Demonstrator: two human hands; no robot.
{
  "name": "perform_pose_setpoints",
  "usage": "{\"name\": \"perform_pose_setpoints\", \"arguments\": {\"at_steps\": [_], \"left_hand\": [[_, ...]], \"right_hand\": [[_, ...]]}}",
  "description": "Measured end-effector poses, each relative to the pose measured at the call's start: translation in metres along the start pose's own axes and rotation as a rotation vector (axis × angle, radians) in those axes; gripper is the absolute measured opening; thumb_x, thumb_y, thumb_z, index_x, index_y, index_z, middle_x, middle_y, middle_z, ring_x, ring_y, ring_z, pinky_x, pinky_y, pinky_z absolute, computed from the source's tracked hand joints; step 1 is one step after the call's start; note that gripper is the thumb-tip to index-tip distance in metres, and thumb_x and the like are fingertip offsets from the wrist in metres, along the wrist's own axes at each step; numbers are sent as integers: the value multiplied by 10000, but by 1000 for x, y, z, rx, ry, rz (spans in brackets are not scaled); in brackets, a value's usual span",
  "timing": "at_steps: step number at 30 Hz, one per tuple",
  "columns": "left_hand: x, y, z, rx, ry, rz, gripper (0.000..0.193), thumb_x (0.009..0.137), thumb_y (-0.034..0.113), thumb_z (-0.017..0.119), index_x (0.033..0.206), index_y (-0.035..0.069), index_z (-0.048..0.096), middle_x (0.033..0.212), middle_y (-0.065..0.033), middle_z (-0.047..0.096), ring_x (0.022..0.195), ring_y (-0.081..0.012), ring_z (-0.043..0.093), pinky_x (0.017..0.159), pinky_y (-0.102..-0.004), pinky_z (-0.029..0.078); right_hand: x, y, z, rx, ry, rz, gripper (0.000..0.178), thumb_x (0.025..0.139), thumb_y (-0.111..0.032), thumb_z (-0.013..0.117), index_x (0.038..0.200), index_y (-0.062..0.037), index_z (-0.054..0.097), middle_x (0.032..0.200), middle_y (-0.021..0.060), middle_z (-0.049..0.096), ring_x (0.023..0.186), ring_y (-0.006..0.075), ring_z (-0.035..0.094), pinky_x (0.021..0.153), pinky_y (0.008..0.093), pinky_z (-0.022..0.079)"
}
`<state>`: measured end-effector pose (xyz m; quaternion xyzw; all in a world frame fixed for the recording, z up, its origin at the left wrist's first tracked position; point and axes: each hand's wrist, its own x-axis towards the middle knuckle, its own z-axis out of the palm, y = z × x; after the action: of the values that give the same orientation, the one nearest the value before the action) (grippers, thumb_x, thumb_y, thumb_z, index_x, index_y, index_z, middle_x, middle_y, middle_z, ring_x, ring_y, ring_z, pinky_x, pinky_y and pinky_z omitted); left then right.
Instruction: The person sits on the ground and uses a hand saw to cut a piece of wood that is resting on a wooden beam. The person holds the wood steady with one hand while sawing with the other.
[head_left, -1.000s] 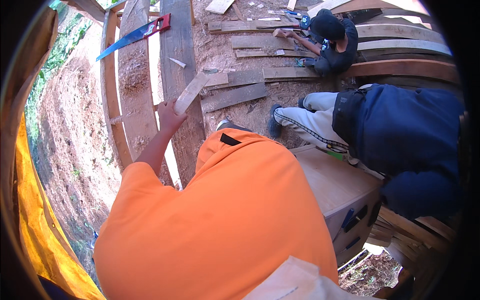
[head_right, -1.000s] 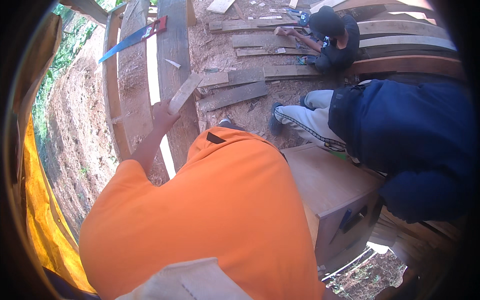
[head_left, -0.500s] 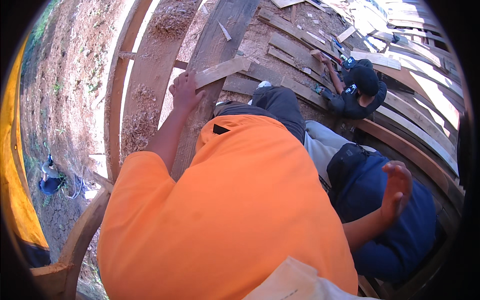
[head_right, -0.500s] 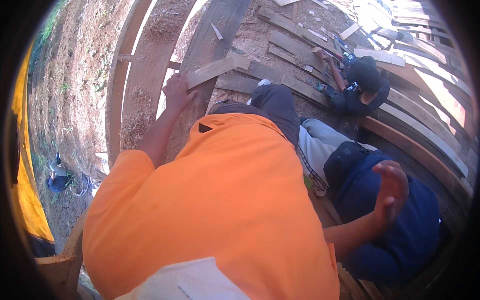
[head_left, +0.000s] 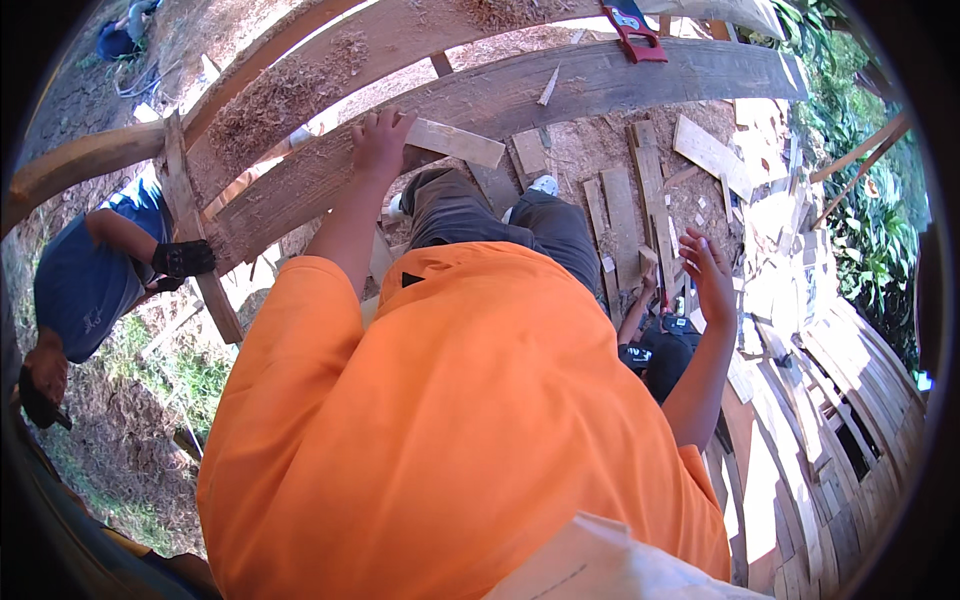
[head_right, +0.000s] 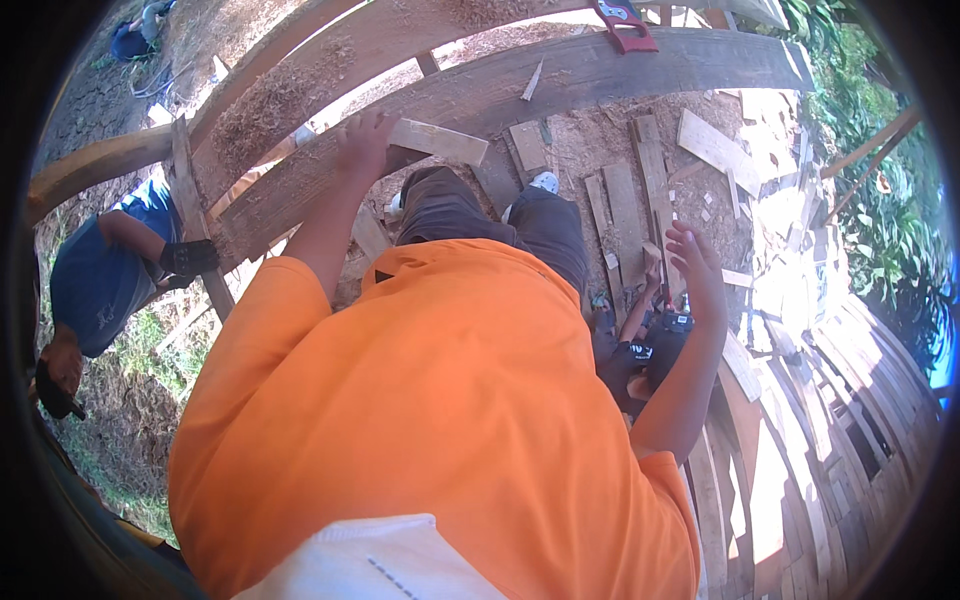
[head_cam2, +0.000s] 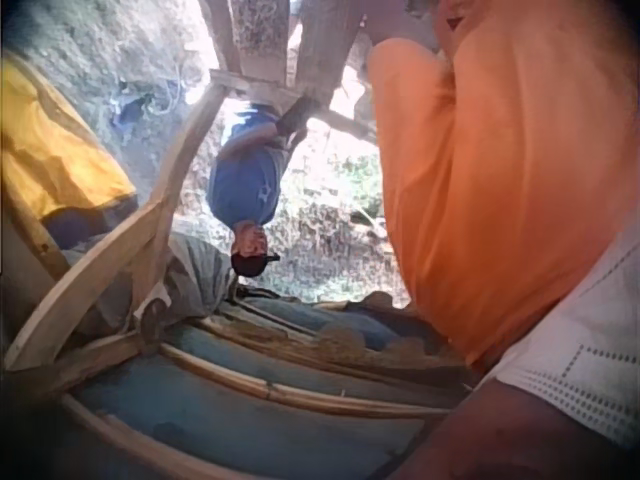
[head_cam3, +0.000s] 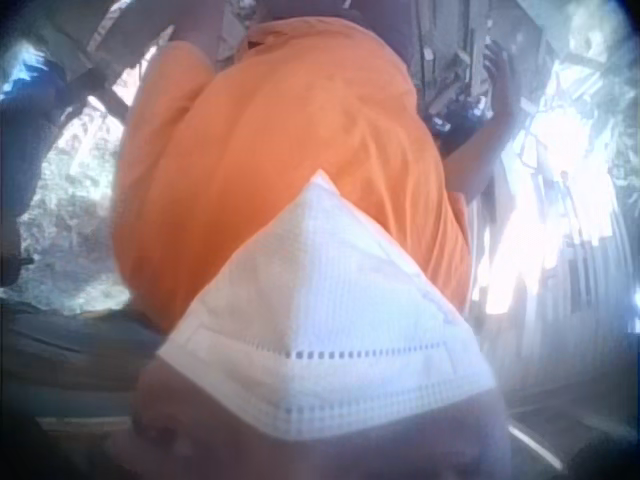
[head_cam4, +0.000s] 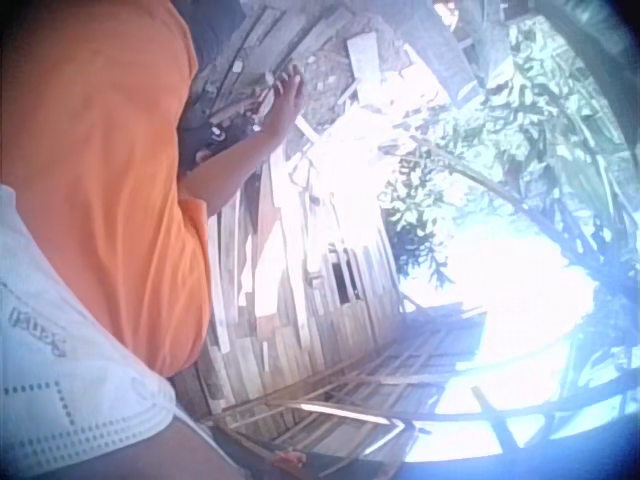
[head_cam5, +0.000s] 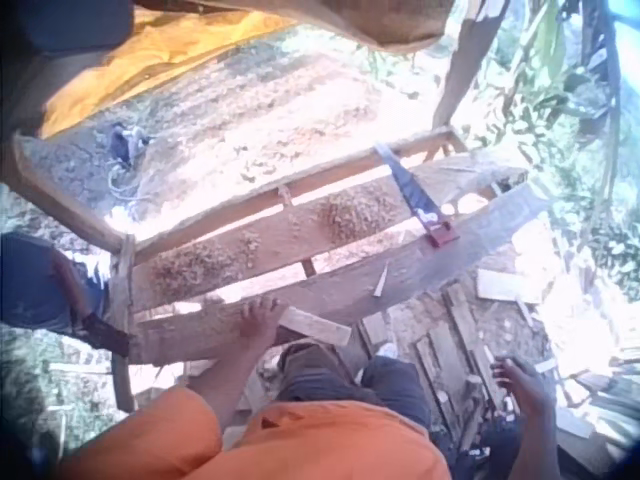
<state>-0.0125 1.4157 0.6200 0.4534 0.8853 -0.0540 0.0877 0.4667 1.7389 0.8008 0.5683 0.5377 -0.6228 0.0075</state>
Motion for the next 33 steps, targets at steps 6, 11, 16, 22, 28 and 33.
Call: {"name": "perform_pose_setpoints", "arguments": {"at_steps": [6,11,16,22,28,33], "left_hand": [[-45,-7,23,-57,77,-207,450,957,145,603,1371,321,595,1462,-36,489,1218,-300,561,946,-474,533],[-59,5,29,-230,241,-297,504,906,145,674,1389,191,538,1477,-150,456,1251,-364,538,989,-495,517],[-65,62,18,-444,498,-659,891,735,406,854,1402,74,364,1438,-234,401,1310,-436,441,988,-593,438],[-41,110,34,-853,230,-1087,1117,662,519,901,1430,19,263,1403,-246,395,1309,-435,416,1011,-617,391],[-20,104,35,-949,192,-1214,1142,661,463,906,1482,18,247,1393,-276,407,1304,-441,466,1015,-595,434],[-8,96,39,-872,461,-1128,1023,630,208,869,1455,72,281,1289,-261,455,1217,-454,491,1010,-582,410]], "right_hand": [[53,-56,0,-190,-174,-62,520,1068,-463,520,1422,-87,583,1316,85,645,1178,186,601,1052,375,437],[76,-74,27,-283,-264,-62,534,1052,-485,545,1425,-105,581,1304,66,652,1159,176,607,1039,372,442],[105,-61,72,-251,-211,-5,496,1035,-466,580,1391,-121,603,1302,54,658,1152,159,610,1010,360,452],[115,-40,111,-292,-235,124,495,1037,-452,576,1395,-111,587,1278,60,658,1128,188,625,997,370,475],[142,-44,116,-294,-184,120,363,1048,-404,586,1315,-167,654,1166,-8,702,1031,117,631,909,314,480],[231,-54,87,-481,-12,-277,356,1010,-369,666,1237,-95,680,1099,4,716,1028,128,632,897,311,468]]}}
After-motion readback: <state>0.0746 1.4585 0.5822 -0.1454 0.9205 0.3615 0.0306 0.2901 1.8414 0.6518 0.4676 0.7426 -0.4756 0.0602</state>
